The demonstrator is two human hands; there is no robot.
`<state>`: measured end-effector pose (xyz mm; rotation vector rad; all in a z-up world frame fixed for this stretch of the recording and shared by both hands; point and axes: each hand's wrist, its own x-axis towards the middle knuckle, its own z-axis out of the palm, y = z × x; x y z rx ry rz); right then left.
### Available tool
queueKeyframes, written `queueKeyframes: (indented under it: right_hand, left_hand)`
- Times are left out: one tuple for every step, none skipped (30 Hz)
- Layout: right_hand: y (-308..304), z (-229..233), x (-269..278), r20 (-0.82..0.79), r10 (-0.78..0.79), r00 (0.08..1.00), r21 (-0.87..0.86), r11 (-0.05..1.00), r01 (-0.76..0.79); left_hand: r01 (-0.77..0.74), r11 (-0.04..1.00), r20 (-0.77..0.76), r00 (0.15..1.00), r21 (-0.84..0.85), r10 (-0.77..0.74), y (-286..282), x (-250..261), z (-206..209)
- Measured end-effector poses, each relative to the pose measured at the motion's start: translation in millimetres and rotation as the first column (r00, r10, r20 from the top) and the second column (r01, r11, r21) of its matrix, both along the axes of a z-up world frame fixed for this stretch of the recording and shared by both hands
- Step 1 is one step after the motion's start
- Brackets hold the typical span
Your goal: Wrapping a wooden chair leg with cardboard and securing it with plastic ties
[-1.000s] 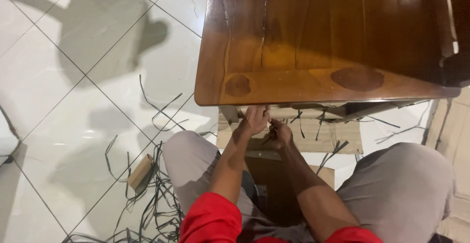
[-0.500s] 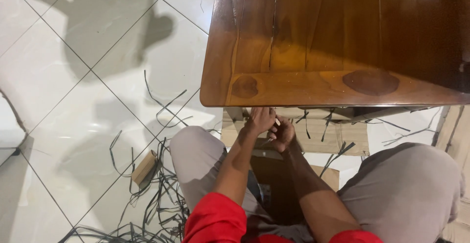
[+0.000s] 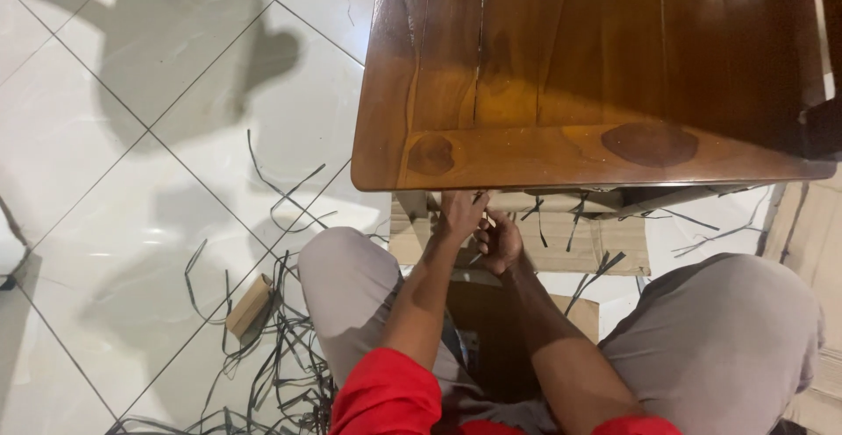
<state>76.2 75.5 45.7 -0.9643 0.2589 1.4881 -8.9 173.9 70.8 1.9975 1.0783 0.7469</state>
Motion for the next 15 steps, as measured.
queueKeyframes:
  right_hand:
    - [-2, 0, -1, 0.051, 0.009, 0.999, -0.032, 0.999, -0.007]
    - [-6, 0, -3, 0.102, 0.018, 0.995, -0.066, 0.998, -0.012]
    - [-9, 11, -7, 0.105, 0.015, 0.994, -0.068, 0.998, -0.007]
    - [-12, 21, -11, 0.208, 0.049, 0.977, -0.083, 0.996, -0.032]
    - [-15, 32, -15, 0.308, 0.083, 0.948, -0.100, 0.993, -0.055]
    - [-15, 10, -15, 0.310, 0.081, 0.947, -0.100, 0.994, -0.052]
    - [-15, -12, -16, 0.440, 0.044, 0.897, -0.071, 0.997, -0.014]
    - [-15, -34, -17, 0.560, 0.005, 0.828, -0.038, 0.999, 0.019]
    - [-21, -30, -19, 0.562, 0.004, 0.827, -0.039, 0.999, 0.021]
    - [-27, -27, -20, 0.683, 0.077, 0.726, -0.083, 0.996, -0.028]
    - [-33, -23, -21, 0.783, 0.149, 0.603, -0.135, 0.988, -0.069]
    - [-35, -15, -22, 0.785, 0.148, 0.602, -0.135, 0.989, -0.067]
    - [-38, -7, -24, 0.819, 0.177, 0.546, -0.164, 0.984, -0.073]
    - [-40, 1, -25, 0.848, 0.206, 0.488, -0.193, 0.978, -0.077]
    - [-43, 4, -26, 0.850, 0.204, 0.486, -0.193, 0.978, -0.074]
  left_hand:
    - [0.026, 0.993, 0.043, 0.999, 0.112, -0.031, 1, 0, -13]
    - [0.046, 0.974, 0.083, 0.994, 0.222, -0.066, 1, -1, -27]
    - [0.050, 0.974, 0.086, 0.994, 0.220, -0.070, -3, -3, -8]
    - [0.055, 0.990, 0.135, 0.988, 0.127, -0.072, -6, -4, 11]
    - [0.064, 0.997, 0.184, 0.981, 0.033, -0.069, -9, -6, 30]
    - [0.067, 0.997, 0.186, 0.980, 0.034, -0.072, -7, -6, 19]
    - [0.090, 0.991, 0.150, 0.983, 0.100, -0.105, -5, -5, 7]
    - [0.115, 0.980, 0.112, 0.985, 0.165, -0.134, -4, -5, -4]
    - [0.116, 0.979, 0.113, 0.984, 0.165, -0.136, -4, -6, -10]
    - [0.116, 0.974, 0.077, 0.988, 0.193, -0.133, -4, -6, -16]
    - [0.116, 0.968, 0.040, 0.991, 0.220, -0.128, -4, -7, -22]
    - [0.118, 0.968, 0.042, 0.991, 0.221, -0.130, -6, -5, -25]
    - [0.090, 0.977, 0.047, 0.994, 0.191, -0.100, -8, -4, -28]
    - [0.061, 0.985, 0.051, 0.996, 0.161, -0.070, -11, -2, -30]
    - [0.063, 0.985, 0.054, 0.996, 0.162, -0.073, -20, -3, -11]
